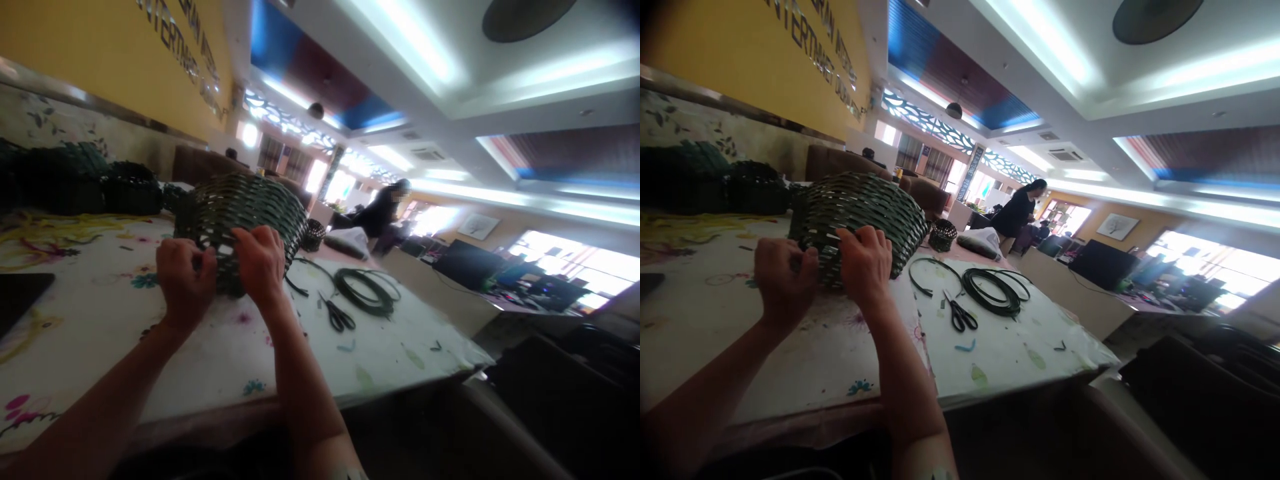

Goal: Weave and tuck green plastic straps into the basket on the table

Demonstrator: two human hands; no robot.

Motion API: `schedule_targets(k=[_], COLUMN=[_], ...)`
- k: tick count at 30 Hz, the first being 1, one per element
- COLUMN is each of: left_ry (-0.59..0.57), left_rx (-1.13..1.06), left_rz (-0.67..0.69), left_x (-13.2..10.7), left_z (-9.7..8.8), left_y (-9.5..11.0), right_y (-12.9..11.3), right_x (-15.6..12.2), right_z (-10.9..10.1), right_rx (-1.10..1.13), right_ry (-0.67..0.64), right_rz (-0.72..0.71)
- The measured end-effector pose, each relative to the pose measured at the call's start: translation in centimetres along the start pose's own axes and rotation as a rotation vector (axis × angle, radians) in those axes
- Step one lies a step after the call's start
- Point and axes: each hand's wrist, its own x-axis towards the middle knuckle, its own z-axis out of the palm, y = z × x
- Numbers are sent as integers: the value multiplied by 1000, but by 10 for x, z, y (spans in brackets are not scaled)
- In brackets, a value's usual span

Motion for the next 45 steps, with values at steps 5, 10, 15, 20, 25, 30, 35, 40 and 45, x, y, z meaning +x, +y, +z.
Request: schedule_targets(k=[5, 10, 15, 20, 25, 30, 35, 40, 45], left_ry=[-24, -19, -31, -21, -19, -8, -32, -30, -70], left_rx=[-16, -34, -31, 7, -2, -51, -55, -52, -16], left_rz=[7, -6, 18, 59, 62, 48, 51, 63, 61], left_x=[-4, -5, -8, -11, -10, -10, -12, -13, -13], left_z=[0, 2, 4, 4, 7, 10, 8, 10, 8], left_y=[2, 1, -1, 0, -2, 3, 10, 14, 20], right_y=[-3, -7, -11, -12, -13, -11, -12, -14, -16], right_x=[4, 6, 12, 15, 9, 2, -3, -4, -4], right_z=[0, -2, -9, -14, -16, -16, -18, -25, -30], right_rx=[-13, 50, 145, 151, 126, 180, 211, 204, 162], right_ry=[-19, -36, -48, -65, -73, -16, -2, -31, -78], right_rz=[-11, 50, 117, 138, 177, 238, 300, 324, 317])
